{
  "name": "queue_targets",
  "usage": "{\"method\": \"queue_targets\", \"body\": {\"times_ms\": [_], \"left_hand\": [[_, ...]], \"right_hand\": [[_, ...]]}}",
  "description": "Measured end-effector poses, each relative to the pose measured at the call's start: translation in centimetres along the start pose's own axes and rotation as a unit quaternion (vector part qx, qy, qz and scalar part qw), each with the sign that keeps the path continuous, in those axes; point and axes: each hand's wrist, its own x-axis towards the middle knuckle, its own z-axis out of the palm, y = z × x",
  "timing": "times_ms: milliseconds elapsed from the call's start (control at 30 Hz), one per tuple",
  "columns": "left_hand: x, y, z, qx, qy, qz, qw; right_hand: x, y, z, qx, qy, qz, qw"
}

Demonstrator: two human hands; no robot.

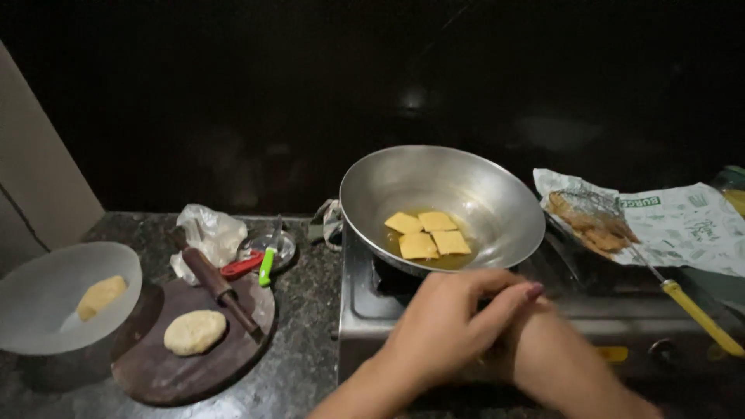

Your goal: Preparing and frying small pieces of dough in a pan of oil on a stove.

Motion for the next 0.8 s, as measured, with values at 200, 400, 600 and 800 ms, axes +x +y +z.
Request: {"method": "queue_targets", "body": {"times_ms": [200, 400, 600, 800], "left_hand": [[4.7, -0.2, -3.8, 0.150, 0.106, 0.032, 0.982], [8.3, -0.7, -5.6, 0.297, 0.120, 0.010, 0.947], [10.3, -0.1, -5.4, 0.267, 0.128, 0.018, 0.955], [9.9, -0.9, -5.1, 0.241, 0.124, -0.007, 0.963]], "right_hand": [[4.4, -7.1, -8.6, -0.106, 0.038, 0.173, 0.978], [8.9, -4.4, -12.0, -0.146, 0.157, -0.066, 0.975], [10.7, -5.1, -11.7, -0.002, 0.201, -0.078, 0.976], [10.5, -6.6, -10.3, 0.052, 0.213, -0.032, 0.975]]}}
